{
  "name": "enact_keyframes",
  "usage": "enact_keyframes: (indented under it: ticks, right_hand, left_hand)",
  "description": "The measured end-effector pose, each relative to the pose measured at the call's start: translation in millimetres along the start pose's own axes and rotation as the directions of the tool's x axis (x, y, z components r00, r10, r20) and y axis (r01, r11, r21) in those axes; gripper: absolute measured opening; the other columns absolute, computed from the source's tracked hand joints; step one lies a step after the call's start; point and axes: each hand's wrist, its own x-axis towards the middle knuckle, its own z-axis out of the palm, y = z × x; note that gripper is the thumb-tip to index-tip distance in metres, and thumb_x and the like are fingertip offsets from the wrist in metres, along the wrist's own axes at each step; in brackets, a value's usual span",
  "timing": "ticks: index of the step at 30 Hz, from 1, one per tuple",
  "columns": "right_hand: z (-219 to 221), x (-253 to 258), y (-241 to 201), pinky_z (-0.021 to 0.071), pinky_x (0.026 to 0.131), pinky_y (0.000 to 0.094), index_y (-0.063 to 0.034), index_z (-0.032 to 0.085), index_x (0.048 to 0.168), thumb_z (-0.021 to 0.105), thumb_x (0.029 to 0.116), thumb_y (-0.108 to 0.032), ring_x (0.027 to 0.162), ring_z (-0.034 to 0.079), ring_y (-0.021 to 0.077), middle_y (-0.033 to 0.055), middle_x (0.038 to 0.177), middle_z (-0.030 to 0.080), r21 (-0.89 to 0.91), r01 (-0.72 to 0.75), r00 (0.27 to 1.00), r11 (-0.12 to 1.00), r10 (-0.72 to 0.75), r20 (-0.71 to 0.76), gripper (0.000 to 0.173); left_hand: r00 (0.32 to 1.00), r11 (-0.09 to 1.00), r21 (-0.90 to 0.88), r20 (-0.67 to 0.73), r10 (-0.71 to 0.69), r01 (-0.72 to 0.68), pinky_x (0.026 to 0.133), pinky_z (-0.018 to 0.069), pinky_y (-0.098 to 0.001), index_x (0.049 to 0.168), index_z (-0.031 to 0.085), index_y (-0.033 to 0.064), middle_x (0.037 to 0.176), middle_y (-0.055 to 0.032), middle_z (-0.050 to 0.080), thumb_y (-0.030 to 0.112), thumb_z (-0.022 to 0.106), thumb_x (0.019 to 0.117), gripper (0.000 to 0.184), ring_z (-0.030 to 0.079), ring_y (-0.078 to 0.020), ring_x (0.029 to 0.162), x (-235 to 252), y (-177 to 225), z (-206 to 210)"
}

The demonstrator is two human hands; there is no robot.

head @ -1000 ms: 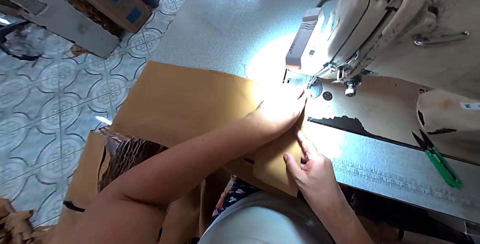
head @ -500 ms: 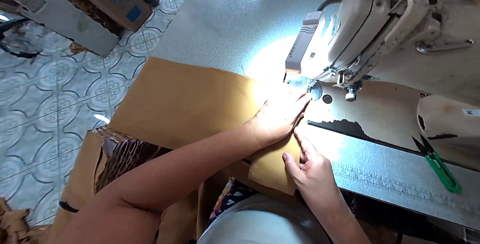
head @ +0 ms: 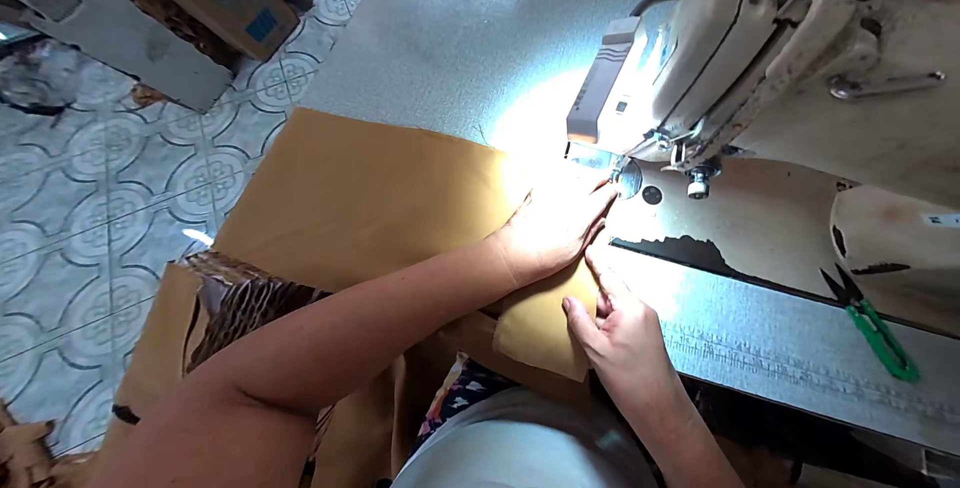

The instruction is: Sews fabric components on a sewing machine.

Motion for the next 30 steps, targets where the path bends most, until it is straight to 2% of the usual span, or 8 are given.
enact_keyframes:
  ticks: [8, 10, 13, 15, 17, 21, 26, 30]
  right_hand:
    - [-0.1, 13.1, -2.8, 0.0585, 0.075, 0.0229, 0.0022, 0.054, 0.145, 0.069, 0.0936, -0.018, 0.081, 0.071, 0.0069, 0.0114, 0.108, 0.076, 0.010, -0.027, 0.999, 1.000, 0.027, -0.023, 0.058]
    - [-0.7, 11.9, -1.9, 0.0583, 0.076, 0.0217, 0.0034, 0.055, 0.143, 0.068, 0.0947, -0.020, 0.082, 0.071, 0.0053, 0.0115, 0.108, 0.076, 0.008, -0.011, 0.999, 1.000, 0.011, -0.031, 0.055]
    - [-0.8, 1.7, 2.0, 0.0503, 0.064, 0.0149, 0.0039, 0.064, 0.131, 0.054, 0.0967, -0.011, 0.067, 0.060, -0.0008, 0.0040, 0.090, 0.071, -0.026, 0.141, 0.984, 0.990, -0.143, -0.105, 0.039]
    - [-7.1, -8.7, 4.6, 0.0572, 0.076, 0.0173, -0.0004, 0.062, 0.131, 0.047, 0.0948, -0.003, 0.085, 0.070, 0.0015, 0.0062, 0.109, 0.075, -0.024, 0.269, 0.962, 0.963, -0.270, -0.048, 0.040]
    - [-8.0, -17.3, 8.8, 0.0583, 0.069, 0.0200, -0.0035, 0.065, 0.128, 0.051, 0.0912, 0.001, 0.077, 0.070, 0.0054, 0.0063, 0.103, 0.076, -0.112, 0.367, 0.926, 0.923, -0.374, -0.052, 0.040]
    - [-6.5, -28.4, 14.4, 0.0555, 0.057, 0.0277, -0.0100, 0.075, 0.122, 0.062, 0.0953, -0.010, 0.065, 0.067, 0.0172, 0.0078, 0.084, 0.073, -0.402, 0.418, 0.868, 0.815, -0.489, -0.088, 0.029]
    - [-1.8, -31.6, 21.9, 0.0584, 0.072, 0.0271, -0.0145, 0.080, 0.110, 0.066, 0.0950, -0.016, 0.085, 0.072, 0.0184, 0.0058, 0.093, 0.076, -0.480, 0.399, 0.846, 0.782, -0.516, -0.138, 0.020]
    - [0.1, -31.9, 25.7, 0.0559, 0.068, 0.0282, -0.0156, 0.081, 0.108, 0.068, 0.0965, -0.026, 0.079, 0.068, 0.0190, 0.0073, 0.087, 0.071, -0.491, 0.387, 0.852, 0.781, -0.506, -0.133, 0.020]
  left_hand:
    - [0.993, 0.995, 0.006, -0.058, 0.101, -0.101, 0.108, 0.0451, -0.0521, 0.129, 0.069, 0.0066, 0.139, -0.0165, 0.063, 0.019, 0.049, 0.1039, 0.034, 0.058, -0.0332, 0.131, 6.3, -12.9, 3.5]
    - [0.995, 0.995, -0.006, -0.004, 0.096, -0.096, 0.106, 0.0460, -0.0535, 0.129, 0.069, 0.0069, 0.139, -0.0155, 0.063, 0.015, 0.054, 0.1027, 0.032, 0.058, -0.0329, 0.131, 1.7, -6.2, -6.6]
    - [0.996, 0.996, -0.032, 0.026, 0.084, -0.083, 0.098, 0.0528, -0.0452, 0.125, 0.072, 0.0070, 0.128, -0.0108, 0.069, 0.010, 0.055, 0.1009, 0.030, 0.065, -0.0262, 0.118, -11.4, 2.7, -15.5]
    - [0.997, 0.993, -0.089, -0.001, 0.081, -0.080, 0.100, 0.0530, -0.0406, 0.126, 0.072, 0.0072, 0.131, -0.0091, 0.069, 0.006, 0.052, 0.1016, 0.032, 0.066, -0.0225, 0.120, -19.2, -1.0, -12.0]
    - [0.995, 0.985, -0.150, -0.045, 0.084, -0.090, 0.104, 0.0512, -0.0388, 0.123, 0.073, 0.0070, 0.132, -0.0092, 0.069, 0.005, 0.050, 0.1032, 0.030, 0.064, -0.0216, 0.123, -23.2, -5.1, -8.0]
    - [0.994, 0.982, -0.164, -0.060, 0.087, -0.096, 0.110, 0.0478, -0.0387, 0.121, 0.074, 0.0082, 0.132, -0.0099, 0.069, 0.008, 0.050, 0.1049, 0.029, 0.061, -0.0231, 0.130, -25.3, -7.1, -6.7]
    - [0.994, 0.977, -0.186, -0.052, 0.091, -0.100, 0.110, 0.0476, -0.0384, 0.119, 0.075, 0.0093, 0.133, -0.0109, 0.069, 0.014, 0.052, 0.1056, 0.027, 0.060, -0.0238, 0.131, -25.3, -7.2, -7.4]
    - [0.996, 0.978, -0.186, -0.036, 0.085, -0.090, 0.110, 0.0474, -0.0416, 0.119, 0.076, 0.0117, 0.134, -0.0122, 0.068, 0.021, 0.057, 0.1041, 0.026, 0.059, -0.0272, 0.133, -26.0, -6.4, -7.9]
